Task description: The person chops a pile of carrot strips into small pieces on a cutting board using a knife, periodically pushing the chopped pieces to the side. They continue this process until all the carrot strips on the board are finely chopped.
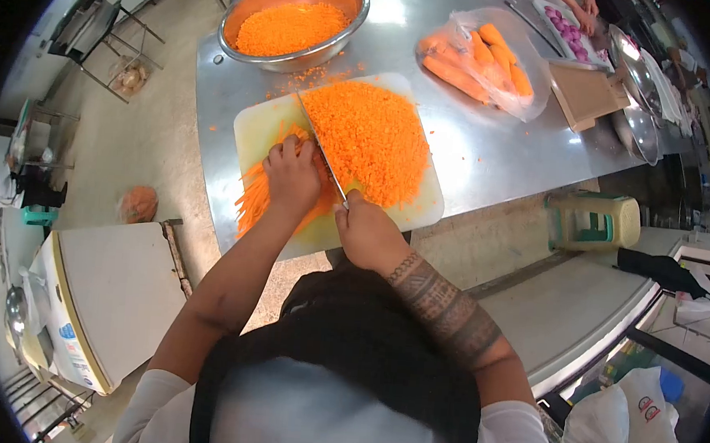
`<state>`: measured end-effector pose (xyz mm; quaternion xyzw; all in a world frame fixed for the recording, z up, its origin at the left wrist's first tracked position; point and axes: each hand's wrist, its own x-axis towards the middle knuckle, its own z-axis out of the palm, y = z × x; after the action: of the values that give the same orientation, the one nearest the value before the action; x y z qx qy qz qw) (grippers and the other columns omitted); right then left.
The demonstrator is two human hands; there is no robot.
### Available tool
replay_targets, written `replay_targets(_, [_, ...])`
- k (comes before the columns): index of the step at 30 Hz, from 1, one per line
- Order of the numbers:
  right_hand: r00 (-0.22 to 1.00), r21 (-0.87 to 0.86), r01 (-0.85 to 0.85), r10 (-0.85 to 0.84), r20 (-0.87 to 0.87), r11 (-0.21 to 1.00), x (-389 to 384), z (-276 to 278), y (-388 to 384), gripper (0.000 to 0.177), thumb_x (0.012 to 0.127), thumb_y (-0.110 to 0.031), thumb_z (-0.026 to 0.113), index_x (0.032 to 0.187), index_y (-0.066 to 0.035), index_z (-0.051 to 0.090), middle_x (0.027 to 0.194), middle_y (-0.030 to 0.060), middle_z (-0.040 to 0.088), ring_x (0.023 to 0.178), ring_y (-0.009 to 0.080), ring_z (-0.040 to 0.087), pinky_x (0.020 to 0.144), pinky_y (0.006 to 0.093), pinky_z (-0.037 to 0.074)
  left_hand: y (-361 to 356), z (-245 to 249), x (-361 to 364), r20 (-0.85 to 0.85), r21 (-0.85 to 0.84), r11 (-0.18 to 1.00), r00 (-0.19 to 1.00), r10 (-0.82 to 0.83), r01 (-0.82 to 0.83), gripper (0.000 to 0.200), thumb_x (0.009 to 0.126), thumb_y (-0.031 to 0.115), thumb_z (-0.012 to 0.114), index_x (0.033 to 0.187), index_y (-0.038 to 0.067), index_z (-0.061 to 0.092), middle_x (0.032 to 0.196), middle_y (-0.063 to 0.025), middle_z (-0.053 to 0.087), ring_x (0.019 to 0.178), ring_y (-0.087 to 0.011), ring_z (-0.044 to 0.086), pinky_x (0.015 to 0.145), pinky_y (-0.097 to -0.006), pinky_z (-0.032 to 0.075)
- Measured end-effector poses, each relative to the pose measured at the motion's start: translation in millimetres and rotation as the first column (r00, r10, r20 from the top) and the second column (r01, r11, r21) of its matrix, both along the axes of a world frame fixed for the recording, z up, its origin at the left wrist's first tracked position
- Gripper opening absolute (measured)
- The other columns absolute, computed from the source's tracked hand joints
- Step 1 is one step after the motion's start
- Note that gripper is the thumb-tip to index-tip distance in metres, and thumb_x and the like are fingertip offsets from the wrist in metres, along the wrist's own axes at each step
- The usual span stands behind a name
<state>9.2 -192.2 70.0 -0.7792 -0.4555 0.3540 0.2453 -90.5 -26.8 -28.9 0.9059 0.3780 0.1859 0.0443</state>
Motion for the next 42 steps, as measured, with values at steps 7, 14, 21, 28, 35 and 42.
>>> replay_targets(7, [0.999, 0.011, 0.013, -0.013, -0.038, 1.0, -14.6, 4.1, -16.9, 0.037, 0.111, -0.028, 0.049, 0.105, 0.008, 0.052, 0.088, 0.0366, 0.067, 0.091, 0.0552, 0.067, 0.082, 0.0606, 0.052, -0.4, -2.8, -1.6, -0.009, 0.009, 1.0, 1.0, 0.015, -0.015, 0.037, 0.089, 0.01, 0.062, 0.126, 0.01, 0.067, 0.139, -0.016, 0.056, 0.126, -0.0403, 0.051, 0.104, -0.0582, 0.038])
replay_targets(14, [0.996, -0.01, -0.007, 0.006, -0.09, 1.0, -11.5, 63.3, -28.0, 0.035, 0.111, -0.027, 0.049, 0.108, 0.007, 0.051, 0.088, 0.0361, 0.067, 0.091, 0.0544, 0.067, 0.082, 0.0605, 0.051, -0.9, 1.5, -3.0, 0.012, -0.013, 1.0, 1.0, 0.003, -0.003, 0.041, 0.089, 0.01, 0.063, 0.13, 0.009, 0.066, 0.139, -0.0168, 0.056, 0.125, -0.0402, 0.051, 0.103, -0.0582, 0.039])
replay_targets(21, [0.994, -0.002, 0.088, -0.088, -0.065, 0.996, -23.4, -13.7, -2.8, 0.034, 0.111, -0.028, 0.05, 0.11, 0.006, 0.052, 0.093, 0.0348, 0.069, 0.091, 0.0529, 0.068, 0.082, 0.0604, 0.052, 2.1, 0.8, -1.1, 0.007, 0.02, 1.0, 1.0, 0.007, -0.007, 0.036, 0.091, 0.011, 0.065, 0.127, 0.009, 0.066, 0.138, -0.0159, 0.057, 0.124, -0.0393, 0.052, 0.102, -0.0575, 0.04])
replay_targets(28, [0.993, 0.056, 0.119, -0.119, 0.002, 0.991, -4.8, -14.5, -23.3, 0.033, 0.11, -0.031, 0.054, 0.112, 0.002, 0.056, 0.087, 0.0284, 0.071, 0.085, 0.0508, 0.07, 0.077, 0.0592, 0.054, 4.8, -2.7, -5.5, 0.134, -0.078, 0.997, 0.991, 0.008, 0.003, 0.038, 0.095, 0.016, 0.066, 0.133, 0.013, 0.063, 0.137, -0.0138, 0.057, 0.126, -0.0397, 0.051, 0.107, -0.0569, 0.038])
replay_targets(35, [0.995, 0.106, 0.057, -0.065, 0.08, 0.993, 29.0, 10.2, -48.2, 0.031, 0.108, -0.029, 0.059, 0.116, 0.001, 0.058, 0.086, 0.026, 0.072, 0.084, 0.0483, 0.07, 0.074, 0.0573, 0.054, -29.9, 48.1, -41.7, 0.269, 0.039, 0.981, 0.944, -0.193, 0.189, 0.038, 0.095, 0.014, 0.067, 0.132, 0.006, 0.064, 0.13, -0.0177, 0.059, 0.121, -0.0384, 0.055, 0.102, -0.0544, 0.042])
replay_targets(42, [0.995, 0.095, 0.103, -0.103, -0.005, 0.99, 60.8, 45.0, -64.7, 0.032, 0.107, -0.025, 0.063, 0.124, 0.002, 0.06, 0.084, 0.0251, 0.07, 0.08, 0.0448, 0.072, 0.069, 0.0509, 0.054, -73.1, 14.8, -57.0, 0.082, -0.148, 0.914, 0.925, -0.37, 0.379, 0.021, 0.087, 0.016, 0.073, 0.107, 0.009, 0.075, 0.103, -0.0106, 0.063, 0.104, -0.0318, 0.059, 0.09, -0.0484, 0.046])
